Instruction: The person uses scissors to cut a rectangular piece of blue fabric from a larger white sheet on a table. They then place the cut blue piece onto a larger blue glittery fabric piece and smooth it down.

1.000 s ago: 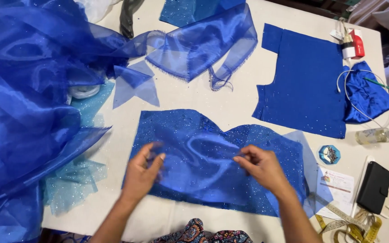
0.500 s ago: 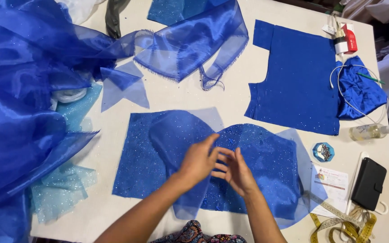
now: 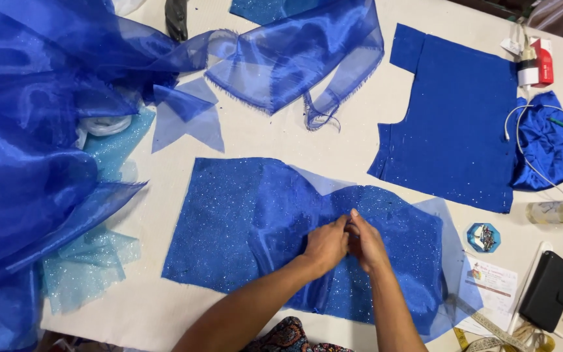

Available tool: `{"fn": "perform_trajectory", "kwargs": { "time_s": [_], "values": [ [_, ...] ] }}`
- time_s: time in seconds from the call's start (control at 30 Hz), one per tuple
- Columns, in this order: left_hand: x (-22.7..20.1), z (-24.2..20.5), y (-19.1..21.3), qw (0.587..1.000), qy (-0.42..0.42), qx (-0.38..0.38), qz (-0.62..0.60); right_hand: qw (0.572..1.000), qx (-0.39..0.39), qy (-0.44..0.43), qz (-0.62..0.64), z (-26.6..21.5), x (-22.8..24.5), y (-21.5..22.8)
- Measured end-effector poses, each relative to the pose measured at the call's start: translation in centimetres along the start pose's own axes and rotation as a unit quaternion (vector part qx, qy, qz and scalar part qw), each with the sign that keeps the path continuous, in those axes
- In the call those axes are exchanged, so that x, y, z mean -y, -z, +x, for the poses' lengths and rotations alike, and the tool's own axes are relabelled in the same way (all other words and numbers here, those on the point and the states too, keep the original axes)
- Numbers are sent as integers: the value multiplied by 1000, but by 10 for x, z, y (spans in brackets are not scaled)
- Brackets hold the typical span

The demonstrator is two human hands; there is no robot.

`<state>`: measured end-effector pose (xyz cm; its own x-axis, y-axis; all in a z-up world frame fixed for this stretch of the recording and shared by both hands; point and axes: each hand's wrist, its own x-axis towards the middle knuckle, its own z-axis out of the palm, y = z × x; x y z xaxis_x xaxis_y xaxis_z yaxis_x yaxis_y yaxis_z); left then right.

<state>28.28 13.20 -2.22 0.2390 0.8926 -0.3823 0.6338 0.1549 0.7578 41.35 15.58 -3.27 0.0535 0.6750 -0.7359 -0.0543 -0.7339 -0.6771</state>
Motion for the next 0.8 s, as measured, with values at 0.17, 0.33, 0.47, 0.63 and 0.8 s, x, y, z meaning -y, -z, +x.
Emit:
{"fn": "perform_trajectory", "kwargs": {
  "time_s": [0.17,0.33,0.47,0.63,0.8],
  "values": [
    [10,-3,-12,997,-71,-5,-37,989,-70,83,-99,44,-14,4],
    [8,-46,45,982,-136,-32,-129,971,-110,140,-162,27,9,-7],
    [57,-48,67,967,-190,-166,-28,946,-139,163,-245,-7,31,-10],
    [84,-47,105,957,-199,-167,127,931,-149,164,-289,2,26,12],
    [71,-40,137,964,-116,-59,231,931,-139,162,-295,9,25,23]
  ]
}}
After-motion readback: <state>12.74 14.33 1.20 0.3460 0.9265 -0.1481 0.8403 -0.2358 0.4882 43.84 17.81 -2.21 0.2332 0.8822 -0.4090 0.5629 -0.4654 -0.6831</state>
